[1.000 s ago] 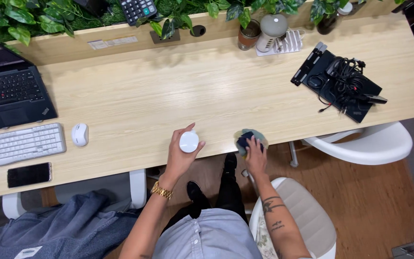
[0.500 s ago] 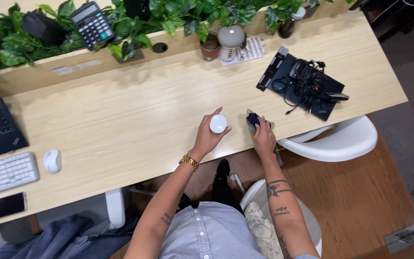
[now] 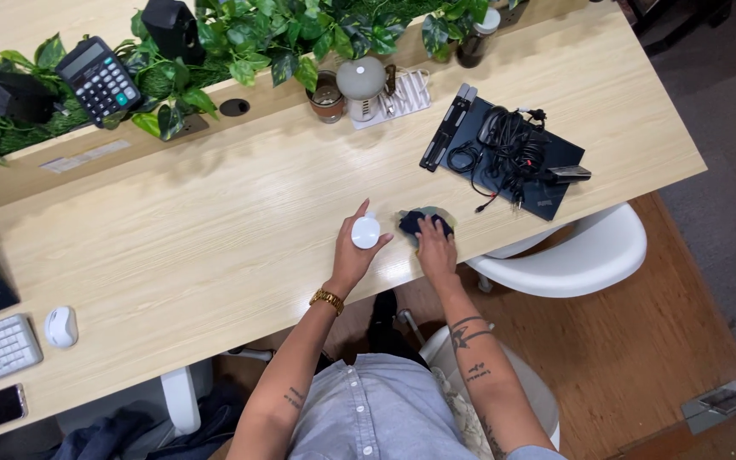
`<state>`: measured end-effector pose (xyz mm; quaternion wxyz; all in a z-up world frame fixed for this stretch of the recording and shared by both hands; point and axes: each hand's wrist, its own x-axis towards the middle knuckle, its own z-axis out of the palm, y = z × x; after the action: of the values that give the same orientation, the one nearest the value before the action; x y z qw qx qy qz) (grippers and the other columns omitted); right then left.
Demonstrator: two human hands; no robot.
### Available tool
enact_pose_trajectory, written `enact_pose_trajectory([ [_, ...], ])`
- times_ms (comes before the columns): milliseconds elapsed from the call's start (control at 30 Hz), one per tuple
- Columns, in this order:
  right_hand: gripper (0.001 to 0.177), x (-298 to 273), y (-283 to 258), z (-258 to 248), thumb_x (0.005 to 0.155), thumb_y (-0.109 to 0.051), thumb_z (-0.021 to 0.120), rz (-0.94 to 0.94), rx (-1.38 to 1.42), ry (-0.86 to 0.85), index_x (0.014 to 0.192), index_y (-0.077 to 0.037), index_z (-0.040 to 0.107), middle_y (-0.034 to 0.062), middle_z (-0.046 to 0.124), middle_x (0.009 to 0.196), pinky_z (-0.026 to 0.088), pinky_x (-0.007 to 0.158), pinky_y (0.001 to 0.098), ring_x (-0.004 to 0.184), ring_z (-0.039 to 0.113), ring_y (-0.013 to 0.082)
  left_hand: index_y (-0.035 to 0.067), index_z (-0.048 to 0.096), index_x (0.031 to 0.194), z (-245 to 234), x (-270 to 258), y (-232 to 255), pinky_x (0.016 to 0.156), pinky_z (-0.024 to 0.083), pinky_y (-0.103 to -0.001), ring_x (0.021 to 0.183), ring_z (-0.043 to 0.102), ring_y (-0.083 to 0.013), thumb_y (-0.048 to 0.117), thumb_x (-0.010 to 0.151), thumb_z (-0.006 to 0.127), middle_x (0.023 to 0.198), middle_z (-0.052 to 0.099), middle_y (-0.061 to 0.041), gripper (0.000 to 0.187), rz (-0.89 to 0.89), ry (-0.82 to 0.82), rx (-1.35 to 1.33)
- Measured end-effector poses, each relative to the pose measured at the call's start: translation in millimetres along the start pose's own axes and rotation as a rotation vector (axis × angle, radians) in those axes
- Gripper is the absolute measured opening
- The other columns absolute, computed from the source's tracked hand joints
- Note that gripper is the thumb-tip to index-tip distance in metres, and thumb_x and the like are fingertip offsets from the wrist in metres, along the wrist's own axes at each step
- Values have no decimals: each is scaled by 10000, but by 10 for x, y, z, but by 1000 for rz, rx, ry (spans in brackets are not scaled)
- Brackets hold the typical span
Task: Organize office desk by arranging a laptop, mouse, laptop stand, and cleaning the surface.
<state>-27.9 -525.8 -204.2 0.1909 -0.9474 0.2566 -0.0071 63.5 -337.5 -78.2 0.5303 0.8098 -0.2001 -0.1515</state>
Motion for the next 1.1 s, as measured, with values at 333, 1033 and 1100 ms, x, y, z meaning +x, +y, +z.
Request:
enact_pose_trajectory([
  [333, 454, -124, 216, -123, 992, -390, 616, -97, 172, 17, 1336, -97, 653, 131, 540, 1477, 398, 1088, 533, 1382, 482, 351, -170, 449, 1264, 604, -704, -1069, 1000, 476, -494, 1183, 535, -471, 643, 712, 849, 1259, 536, -334, 1062, -287, -96, 483],
  [1033, 306, 447, 2799, -589, 968, -16, 503, 622, 702, 552, 1227, 3, 666, 173, 663, 1216, 536, 960, 347, 1091, 681, 267, 23, 433, 1402, 2541, 1991, -1352, 963, 475, -531, 1118, 625, -488, 251, 1038, 417, 1195, 666, -314, 429, -310, -38, 191],
  [1100, 343, 516, 2959, -531, 956, -9, 489, 670, 671, 535, 1256, 10, 653, 185, 655, 1231, 510, 985, 350, 1114, 660, 277, 72, 346, 1502, 2317, 1937, -762, 962, 488, -506, 1070, 682, -468, 289, 1025, 378, 1104, 709, -320, 526, -512, -69, 109],
])
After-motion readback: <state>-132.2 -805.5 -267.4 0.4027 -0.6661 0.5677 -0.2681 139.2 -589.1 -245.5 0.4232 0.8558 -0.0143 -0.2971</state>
